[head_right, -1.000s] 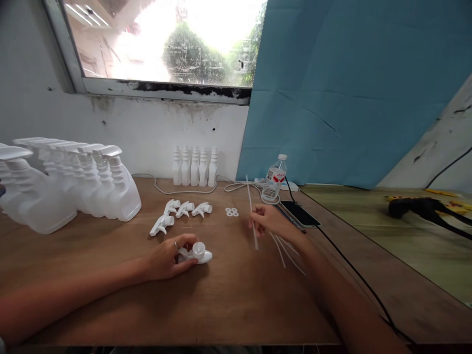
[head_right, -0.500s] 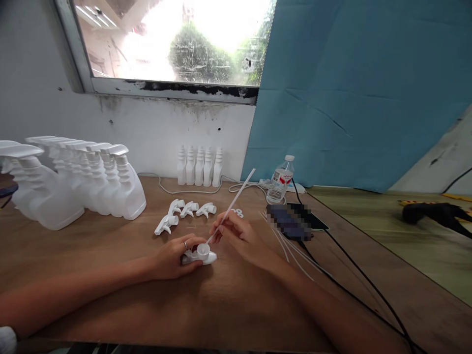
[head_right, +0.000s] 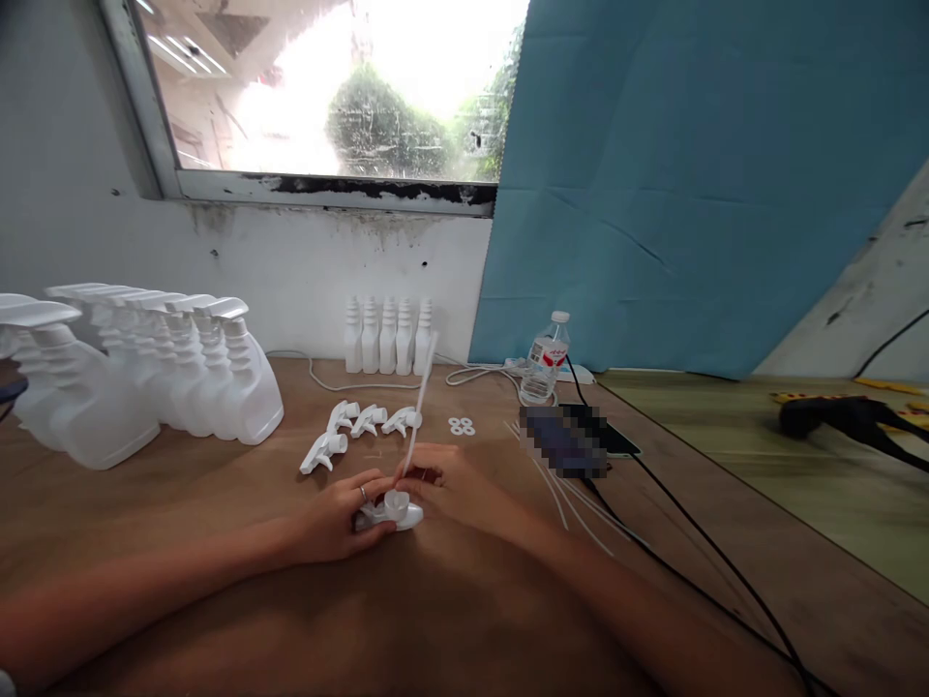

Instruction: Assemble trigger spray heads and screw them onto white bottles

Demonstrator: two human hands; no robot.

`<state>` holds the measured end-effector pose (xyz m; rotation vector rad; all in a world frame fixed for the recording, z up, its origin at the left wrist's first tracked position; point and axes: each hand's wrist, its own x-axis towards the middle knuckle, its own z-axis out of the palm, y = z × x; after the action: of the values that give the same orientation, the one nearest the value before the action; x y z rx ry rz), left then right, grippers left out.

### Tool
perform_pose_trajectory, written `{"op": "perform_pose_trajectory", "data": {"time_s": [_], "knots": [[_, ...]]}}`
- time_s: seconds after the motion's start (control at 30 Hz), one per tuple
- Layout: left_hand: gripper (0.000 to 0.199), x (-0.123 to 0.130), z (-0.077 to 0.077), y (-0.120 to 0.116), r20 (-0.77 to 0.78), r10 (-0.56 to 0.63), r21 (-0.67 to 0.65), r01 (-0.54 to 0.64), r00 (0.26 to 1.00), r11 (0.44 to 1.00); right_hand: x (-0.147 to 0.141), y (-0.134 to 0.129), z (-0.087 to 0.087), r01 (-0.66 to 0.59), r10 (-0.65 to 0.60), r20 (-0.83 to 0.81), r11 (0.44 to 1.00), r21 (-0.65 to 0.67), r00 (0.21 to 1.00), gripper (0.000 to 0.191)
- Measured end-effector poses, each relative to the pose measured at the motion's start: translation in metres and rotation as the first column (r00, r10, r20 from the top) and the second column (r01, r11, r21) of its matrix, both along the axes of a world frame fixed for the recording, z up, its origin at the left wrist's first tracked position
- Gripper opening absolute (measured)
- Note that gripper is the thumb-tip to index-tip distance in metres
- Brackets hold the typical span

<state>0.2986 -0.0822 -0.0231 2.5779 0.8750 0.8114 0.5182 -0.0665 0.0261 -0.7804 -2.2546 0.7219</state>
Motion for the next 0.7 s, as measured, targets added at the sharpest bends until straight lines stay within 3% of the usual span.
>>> {"op": "perform_pose_trajectory", "data": {"time_s": [0.2, 0.63, 0.7], "knots": [[0.044, 0.0, 0.003, 0.0, -0.007, -0.05, -0.052, 0.049, 0.999, 0.997, -0.005, -0.001, -0.008, 0.015, -0.015, -0.004, 0.998, -0.065, 1.0, 0.015], [0.042, 0.0, 0.003, 0.002, 0.014, -0.1, -0.076, 0.1, 0.995, 0.992, -0.009, -0.007, -0.012, -0.031, 0.015, 0.091, 0.983, 0.179, 0.996, 0.019], [0.044, 0.001, 0.003, 0.002, 0.01, -0.088, -0.081, 0.088, 0.996, 0.993, -0.008, -0.009, -0.015, -0.004, -0.008, 0.074, 0.987, 0.163, 0.997, 0.019]]}}
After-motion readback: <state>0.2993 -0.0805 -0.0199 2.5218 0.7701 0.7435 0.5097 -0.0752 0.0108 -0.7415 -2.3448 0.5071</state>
